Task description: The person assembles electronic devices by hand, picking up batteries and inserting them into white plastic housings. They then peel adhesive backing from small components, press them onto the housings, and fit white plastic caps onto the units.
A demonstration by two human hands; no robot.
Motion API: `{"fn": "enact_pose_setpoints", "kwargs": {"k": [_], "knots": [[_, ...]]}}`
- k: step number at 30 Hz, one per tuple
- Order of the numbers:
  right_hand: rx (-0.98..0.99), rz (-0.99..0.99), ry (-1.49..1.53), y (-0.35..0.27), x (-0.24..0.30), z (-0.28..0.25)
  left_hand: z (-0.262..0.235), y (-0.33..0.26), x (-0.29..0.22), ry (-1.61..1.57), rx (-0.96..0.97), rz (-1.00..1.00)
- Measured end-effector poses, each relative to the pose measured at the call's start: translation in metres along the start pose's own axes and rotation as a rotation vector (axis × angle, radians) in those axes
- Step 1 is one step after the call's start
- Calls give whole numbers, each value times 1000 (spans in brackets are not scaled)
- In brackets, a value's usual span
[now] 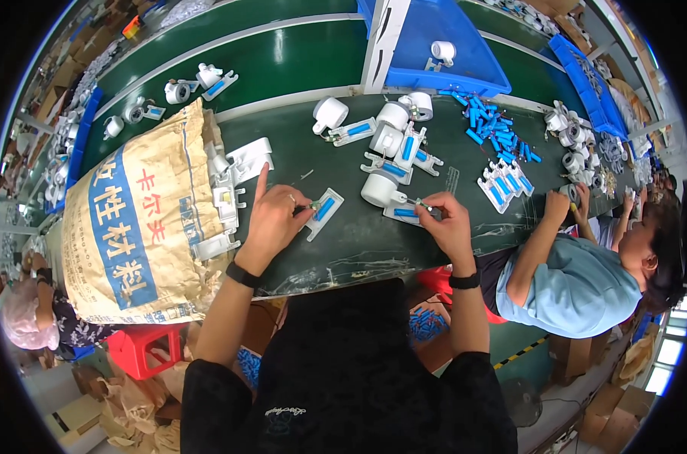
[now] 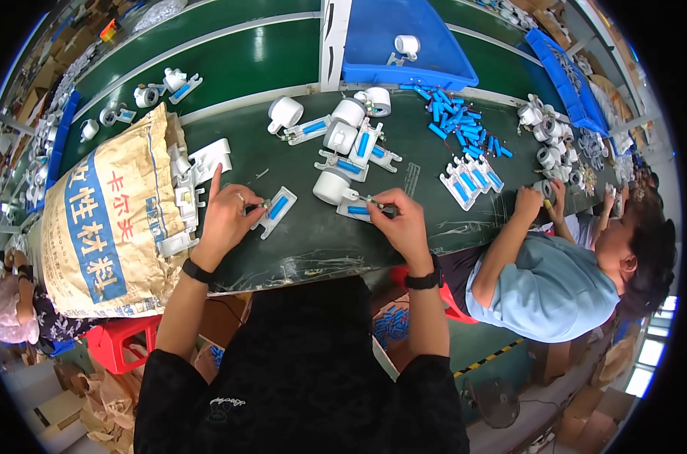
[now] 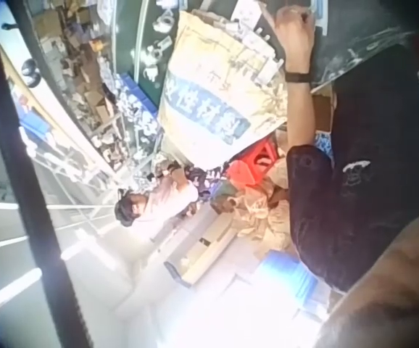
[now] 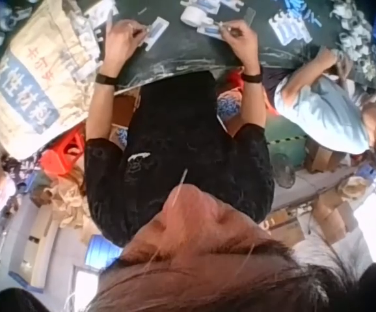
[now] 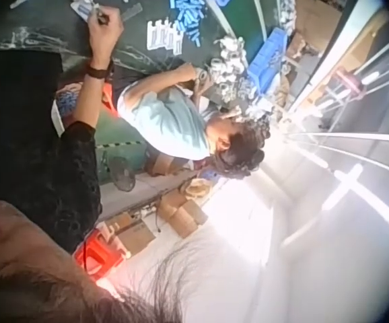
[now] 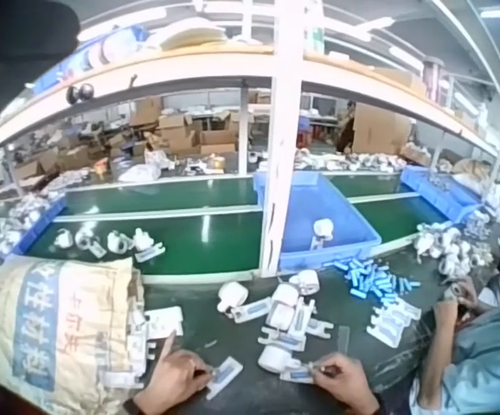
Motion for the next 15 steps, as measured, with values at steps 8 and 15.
{"fn": "enact_pose_setpoints", "kwargs": {"k": [8,15], "knots": [[6,34,44,-1,-7,2,1,-2,3,-1,-6,-3],[3,22,39,-3,-7,1,1,-4,3,4,-4,-7]]}}
Point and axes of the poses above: each hand's wrist, its own y-axis towards the middle knuckle, its own z-axis out of the palm, x = y × z, the point moved 10 cm from there along y, towards the middle knuckle, and after that the axes turned 2 degrees about z, right-handed, at the moved point
